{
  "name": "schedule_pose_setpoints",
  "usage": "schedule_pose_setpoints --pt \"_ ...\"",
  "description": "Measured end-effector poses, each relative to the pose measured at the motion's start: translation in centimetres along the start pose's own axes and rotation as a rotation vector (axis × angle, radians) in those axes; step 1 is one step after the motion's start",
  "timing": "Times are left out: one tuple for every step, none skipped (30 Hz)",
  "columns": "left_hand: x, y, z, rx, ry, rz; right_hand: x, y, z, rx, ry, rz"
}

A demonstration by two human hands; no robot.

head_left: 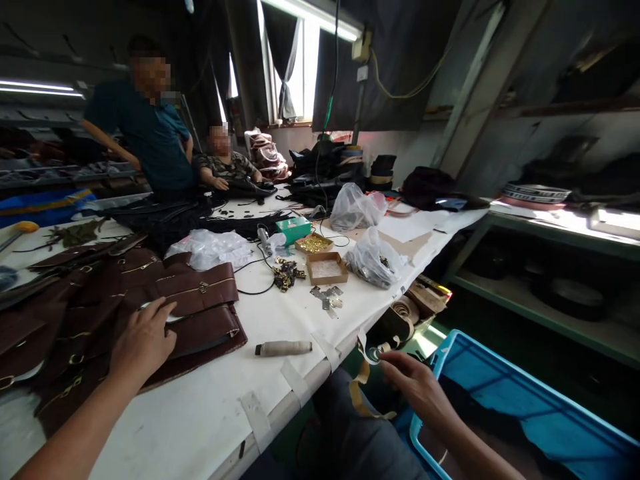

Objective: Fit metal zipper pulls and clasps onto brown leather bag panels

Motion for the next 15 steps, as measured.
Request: schedule_pose_setpoints --pt "0.6 -0.7 0.5 0.015 -0.079 0.057 1.8 -2.1 1.7 0.084 0.104 -0.033" --pt "1.2 -1.2 1.1 0.029 -0.13 0.082 3.5 -4.1 3.5 0.141 0.198 -0.073" --pt "1.8 -1.7 1.5 0.043 -0.164 0.088 5.0 -6.2 5.6 0.181 0.28 -0.135" --pt "2.3 -2.1 2.0 0.052 -0.191 0.082 6.4 -8.3 7.8 0.21 0.354 -0.206" --pt "2.7 -2.3 2.4 0.054 -0.22 0.07 7.6 -10.5 10.1 0.234 0.411 -0.285" --pt "3.0 -2.5 2.8 0.054 -0.255 0.065 8.5 -12.6 12.4 0.254 0.459 -0.366" --pt "3.2 -2.5 3.1 0.048 -0.29 0.061 9.1 -14.6 14.7 0.257 0.473 -0.4" --pt "3.3 -2.5 3.3 0.041 -0.317 0.059 9.6 -16.5 16.9 0.261 0.481 -0.428" --pt "3.2 -2.3 3.6 0.03 -0.331 0.057 9.8 -18.3 18.9 0.26 0.484 -0.455" --pt "3.0 -1.9 3.7 0.013 -0.329 0.051 9.8 -19.8 20.6 0.258 0.479 -0.476" --pt "2.7 -1.3 3.8 -0.006 -0.325 0.043 9.7 -21.0 22.0 0.255 0.471 -0.496" --pt "2.1 -0.4 3.9 -0.031 -0.324 0.03 9.4 -22.0 23.0 0.25 0.462 -0.512" --pt "1.5 0.6 3.9 -0.069 -0.326 0.011 9.0 -22.7 23.8 0.244 0.454 -0.522" --pt "0.7 1.9 3.8 -0.1 -0.338 -0.004 8.5 -23.1 24.3 0.236 0.447 -0.523" --pt "0.1 3.3 3.7 -0.136 -0.349 -0.017 8.0 -23.3 24.6 0.227 0.446 -0.516"
Point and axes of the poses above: each hand's wrist, its own z-axis towards the middle knuckle, its own y-axis out of the back of the hand, x = y × z, the point moved 2 cm from there along z, towards the middle knuckle, and after that the axes turned 9 degrees about y, right-handed, at the moved point
